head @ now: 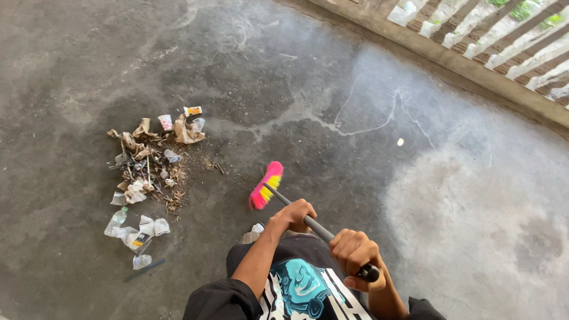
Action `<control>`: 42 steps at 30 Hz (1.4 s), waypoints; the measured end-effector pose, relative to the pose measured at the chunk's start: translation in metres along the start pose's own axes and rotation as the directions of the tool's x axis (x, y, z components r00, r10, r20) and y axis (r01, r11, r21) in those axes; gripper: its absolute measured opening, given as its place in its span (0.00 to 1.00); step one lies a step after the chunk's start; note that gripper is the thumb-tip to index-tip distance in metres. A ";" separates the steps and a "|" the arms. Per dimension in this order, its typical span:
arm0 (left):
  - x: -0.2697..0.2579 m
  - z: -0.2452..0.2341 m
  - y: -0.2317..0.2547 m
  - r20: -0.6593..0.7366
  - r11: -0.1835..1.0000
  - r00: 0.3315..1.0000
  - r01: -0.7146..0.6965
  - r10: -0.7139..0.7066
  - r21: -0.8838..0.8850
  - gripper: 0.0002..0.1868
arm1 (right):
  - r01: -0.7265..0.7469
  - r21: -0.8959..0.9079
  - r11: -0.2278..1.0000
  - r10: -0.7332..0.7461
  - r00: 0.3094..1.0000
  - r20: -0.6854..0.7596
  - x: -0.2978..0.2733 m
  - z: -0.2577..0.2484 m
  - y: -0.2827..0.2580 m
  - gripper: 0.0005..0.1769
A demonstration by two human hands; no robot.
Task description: The person sweeps debris and trash into a pile on a balcony using a broom.
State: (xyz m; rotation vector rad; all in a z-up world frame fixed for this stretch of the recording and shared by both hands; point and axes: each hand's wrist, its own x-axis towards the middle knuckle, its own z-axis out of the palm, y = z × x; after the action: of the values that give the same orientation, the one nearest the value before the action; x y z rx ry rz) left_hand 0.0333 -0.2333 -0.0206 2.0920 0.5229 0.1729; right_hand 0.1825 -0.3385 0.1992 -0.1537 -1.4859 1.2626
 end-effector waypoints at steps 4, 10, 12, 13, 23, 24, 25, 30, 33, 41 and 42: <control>-0.030 -0.027 -0.016 -0.091 0.996 0.994 0.069 -0.065 0.047 0.10 | -0.049 -0.064 0.997 0.043 0.995 -0.093 -0.012 0.014 0.012 0.15; -0.030 -0.057 -0.005 -0.304 0.995 0.949 0.099 -0.088 0.022 0.09 | -0.036 -0.191 0.981 -0.028 0.945 -0.325 -0.005 -0.006 -0.013 0.14; -0.025 -0.059 0.015 -0.470 1.000 0.882 -0.005 0.002 -0.005 0.09 | 0.098 -0.110 0.989 -0.129 0.938 -0.322 0.018 -0.016 -0.029 0.15; -0.020 -0.065 0.025 -0.550 0.998 0.834 -0.060 0.047 -0.005 0.11 | 0.124 -0.106 0.987 -0.149 0.949 -0.278 0.035 -0.020 -0.039 0.14; -0.022 -0.069 0.037 -0.486 0.923 0.861 -0.299 0.151 -0.243 0.08 | -0.172 -0.332 0.927 0.149 0.984 -0.094 0.166 0.030 0.001 0.10; -0.022 -0.074 0.033 -0.480 0.926 0.871 -0.261 0.105 -0.271 0.08 | -0.151 -0.336 0.930 0.169 0.985 0.026 0.180 0.025 0.024 0.10; -0.025 -0.078 0.030 -0.488 0.929 0.866 -0.261 0.106 -0.261 0.08 | -0.124 -0.339 0.932 0.183 0.972 0.149 0.194 0.019 0.046 0.09; -0.050 -0.081 -0.026 -0.403 0.999 0.915 -0.016 -0.006 -0.052 0.07 | -0.092 -0.089 0.992 0.104 0.985 0.139 0.167 0.024 0.076 0.17; -0.061 -0.079 -0.060 -0.613 0.999 0.790 -0.029 0.016 -0.011 0.15 | -0.078 0.055 0.995 0.070 0.989 0.134 0.146 0.011 0.076 0.18; -0.067 -0.081 -0.077 -0.599 0.957 0.766 0.292 -0.233 0.000 0.14 | -0.225 0.023 0.974 0.226 0.974 -0.017 0.063 -0.020 0.064 0.15; -0.063 -0.086 -0.076 -0.565 0.949 0.787 0.315 -0.248 0.021 0.13 | -0.208 0.054 0.977 0.212 0.972 -0.101 0.058 -0.024 0.062 0.16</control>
State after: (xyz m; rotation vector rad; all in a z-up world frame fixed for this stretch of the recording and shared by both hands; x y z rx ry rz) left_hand -0.0730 -0.1586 -0.0317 2.0270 1.2194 0.6032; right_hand 0.1481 -0.2586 0.1847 -0.3525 -1.3768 1.4320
